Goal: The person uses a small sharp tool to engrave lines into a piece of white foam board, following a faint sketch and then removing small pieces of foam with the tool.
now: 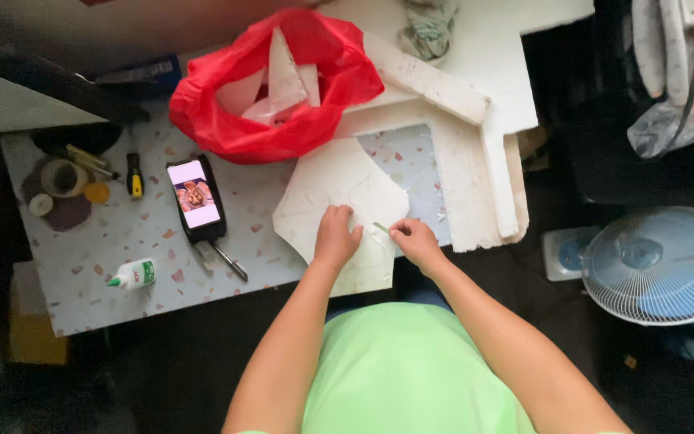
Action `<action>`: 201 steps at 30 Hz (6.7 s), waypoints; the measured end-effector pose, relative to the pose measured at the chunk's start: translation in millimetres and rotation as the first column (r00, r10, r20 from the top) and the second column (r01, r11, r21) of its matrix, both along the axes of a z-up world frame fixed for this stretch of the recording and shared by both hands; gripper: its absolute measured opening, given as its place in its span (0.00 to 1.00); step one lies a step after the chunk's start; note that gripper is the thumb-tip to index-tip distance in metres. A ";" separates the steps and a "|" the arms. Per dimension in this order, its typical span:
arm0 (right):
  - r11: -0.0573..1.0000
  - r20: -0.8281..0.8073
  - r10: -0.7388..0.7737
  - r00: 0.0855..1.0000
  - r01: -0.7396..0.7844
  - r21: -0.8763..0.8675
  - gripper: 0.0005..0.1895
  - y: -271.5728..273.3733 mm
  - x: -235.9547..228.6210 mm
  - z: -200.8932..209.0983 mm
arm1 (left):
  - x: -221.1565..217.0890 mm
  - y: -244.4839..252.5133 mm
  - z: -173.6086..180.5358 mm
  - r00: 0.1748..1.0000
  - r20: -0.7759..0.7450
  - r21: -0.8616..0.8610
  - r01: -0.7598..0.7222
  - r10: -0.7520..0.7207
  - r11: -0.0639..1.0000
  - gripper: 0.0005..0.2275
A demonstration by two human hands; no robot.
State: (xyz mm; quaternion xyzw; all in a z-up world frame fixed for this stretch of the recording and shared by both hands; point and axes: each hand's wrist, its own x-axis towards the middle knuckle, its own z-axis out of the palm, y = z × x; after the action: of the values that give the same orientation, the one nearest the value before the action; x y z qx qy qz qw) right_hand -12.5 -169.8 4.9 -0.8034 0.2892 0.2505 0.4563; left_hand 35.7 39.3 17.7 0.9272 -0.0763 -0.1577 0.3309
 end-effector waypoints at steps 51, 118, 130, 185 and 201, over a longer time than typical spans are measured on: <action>0.976 0.090 0.143 0.986 -0.125 -0.179 0.10 28.5 -6.1 23.0 | 19.0 -0.8 36.6 0.967 -0.236 0.047 0.108 -0.094 0.993 0.17; 0.988 0.159 0.074 0.984 -0.051 -0.145 0.11 32.8 -9.3 9.2 | 10.5 9.3 8.6 1.000 -0.010 -0.154 -0.014 0.013 0.988 0.08; 0.985 0.178 0.082 0.981 -0.053 -0.164 0.08 29.4 -8.1 9.7 | 18.6 9.7 6.1 0.996 -0.086 -0.147 -0.007 -0.006 0.989 0.08; 0.909 0.219 0.363 0.906 -0.293 -0.295 0.08 31.5 22.4 19.2 | 25.6 9.3 -1.5 0.990 -0.138 -0.150 -0.050 0.029 0.987 0.08; 0.938 0.184 0.311 0.932 -0.270 -0.218 0.10 32.3 21.5 13.4 | 24.8 10.2 -0.1 0.991 -0.128 -0.143 -0.045 0.027 0.989 0.07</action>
State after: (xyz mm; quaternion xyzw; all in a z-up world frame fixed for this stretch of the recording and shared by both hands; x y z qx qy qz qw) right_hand 9.0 -137.6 18.2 -0.8994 0.1380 0.1981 0.3645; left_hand 60.5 49.5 17.6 0.8900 -0.0498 -0.2040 0.4048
